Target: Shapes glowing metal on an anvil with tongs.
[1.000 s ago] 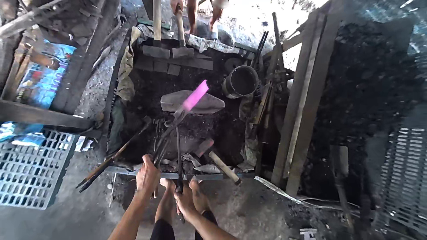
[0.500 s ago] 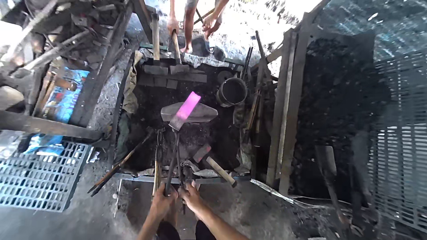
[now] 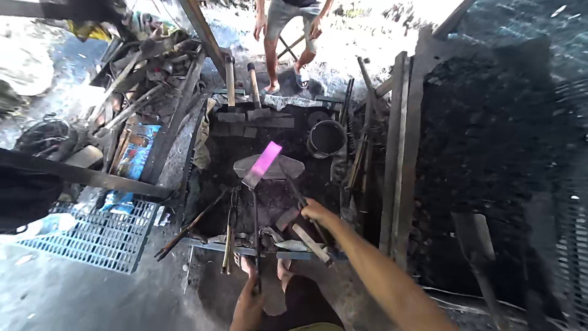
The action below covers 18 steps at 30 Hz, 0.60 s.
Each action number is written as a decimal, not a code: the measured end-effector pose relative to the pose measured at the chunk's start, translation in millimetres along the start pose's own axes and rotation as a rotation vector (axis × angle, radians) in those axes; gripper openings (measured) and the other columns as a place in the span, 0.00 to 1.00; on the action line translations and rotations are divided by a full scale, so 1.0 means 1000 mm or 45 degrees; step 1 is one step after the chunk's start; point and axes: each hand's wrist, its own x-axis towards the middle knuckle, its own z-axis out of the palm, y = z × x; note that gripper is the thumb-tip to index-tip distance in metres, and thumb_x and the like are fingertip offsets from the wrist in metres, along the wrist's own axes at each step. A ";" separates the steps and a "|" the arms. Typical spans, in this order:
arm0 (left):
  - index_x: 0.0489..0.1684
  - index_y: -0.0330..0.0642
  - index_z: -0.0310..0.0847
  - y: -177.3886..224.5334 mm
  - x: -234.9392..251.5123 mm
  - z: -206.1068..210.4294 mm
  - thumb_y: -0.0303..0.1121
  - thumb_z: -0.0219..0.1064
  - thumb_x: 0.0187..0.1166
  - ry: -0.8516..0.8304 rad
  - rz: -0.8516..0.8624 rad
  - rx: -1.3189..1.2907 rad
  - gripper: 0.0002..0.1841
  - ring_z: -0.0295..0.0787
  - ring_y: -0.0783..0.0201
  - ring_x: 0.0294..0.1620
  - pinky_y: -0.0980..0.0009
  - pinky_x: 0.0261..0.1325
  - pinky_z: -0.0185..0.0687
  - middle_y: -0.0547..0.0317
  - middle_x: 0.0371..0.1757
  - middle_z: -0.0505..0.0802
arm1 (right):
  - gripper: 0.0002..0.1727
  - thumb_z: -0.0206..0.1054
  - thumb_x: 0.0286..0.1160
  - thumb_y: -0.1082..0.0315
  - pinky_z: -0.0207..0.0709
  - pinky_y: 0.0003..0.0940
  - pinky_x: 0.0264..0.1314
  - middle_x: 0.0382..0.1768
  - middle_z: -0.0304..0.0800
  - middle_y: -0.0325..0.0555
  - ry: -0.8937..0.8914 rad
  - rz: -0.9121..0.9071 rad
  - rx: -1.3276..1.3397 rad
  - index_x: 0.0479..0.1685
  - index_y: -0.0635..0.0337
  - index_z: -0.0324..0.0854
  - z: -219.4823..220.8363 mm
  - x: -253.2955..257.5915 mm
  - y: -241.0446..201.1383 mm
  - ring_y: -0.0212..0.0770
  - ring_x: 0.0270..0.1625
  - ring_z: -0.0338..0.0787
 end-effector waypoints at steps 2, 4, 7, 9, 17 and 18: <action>0.74 0.29 0.76 -0.022 -0.020 -0.003 0.34 0.71 0.80 0.128 -0.169 0.080 0.25 0.92 0.44 0.61 0.45 0.68 0.85 0.35 0.63 0.90 | 0.29 0.67 0.57 0.83 0.77 0.47 0.39 0.47 0.83 0.52 -0.143 0.017 -0.124 0.65 0.61 0.76 -0.025 0.012 0.000 0.44 0.40 0.80; 0.71 0.26 0.77 -0.034 -0.037 -0.004 0.32 0.70 0.80 0.185 -0.262 0.106 0.24 0.91 0.43 0.63 0.46 0.71 0.83 0.33 0.62 0.90 | 0.28 0.66 0.57 0.83 0.75 0.43 0.37 0.45 0.83 0.49 -0.245 0.037 -0.209 0.64 0.59 0.76 -0.034 0.017 0.001 0.41 0.38 0.78; 0.71 0.26 0.77 -0.031 -0.046 0.004 0.31 0.69 0.81 0.135 -0.304 0.079 0.23 0.91 0.44 0.63 0.47 0.71 0.83 0.35 0.62 0.91 | 0.27 0.65 0.58 0.85 0.73 0.39 0.34 0.44 0.82 0.47 -0.356 0.033 -0.253 0.62 0.59 0.77 -0.028 0.027 0.007 0.38 0.35 0.77; 0.72 0.29 0.77 -0.016 -0.034 0.015 0.33 0.69 0.81 0.067 -0.254 0.064 0.23 0.92 0.47 0.61 0.47 0.70 0.84 0.38 0.62 0.92 | 0.26 0.65 0.58 0.86 0.74 0.38 0.36 0.44 0.83 0.46 -0.391 0.018 -0.236 0.60 0.60 0.78 -0.017 0.041 0.008 0.37 0.35 0.77; 0.83 0.32 0.64 0.062 0.110 0.060 0.35 0.71 0.78 0.004 -0.068 -0.616 0.34 0.88 0.56 0.56 0.57 0.59 0.86 0.40 0.62 0.89 | 0.36 0.67 0.81 0.56 0.84 0.56 0.57 0.60 0.85 0.65 -0.212 -0.041 -0.259 0.85 0.63 0.61 0.057 0.067 -0.012 0.56 0.51 0.91; 0.83 0.34 0.64 0.071 0.129 0.059 0.34 0.67 0.81 0.021 -0.102 -0.745 0.31 0.87 0.57 0.51 0.59 0.53 0.85 0.41 0.59 0.89 | 0.40 0.64 0.84 0.46 0.84 0.57 0.63 0.63 0.85 0.66 -0.228 -0.094 -0.264 0.86 0.65 0.59 0.067 0.064 -0.015 0.57 0.57 0.91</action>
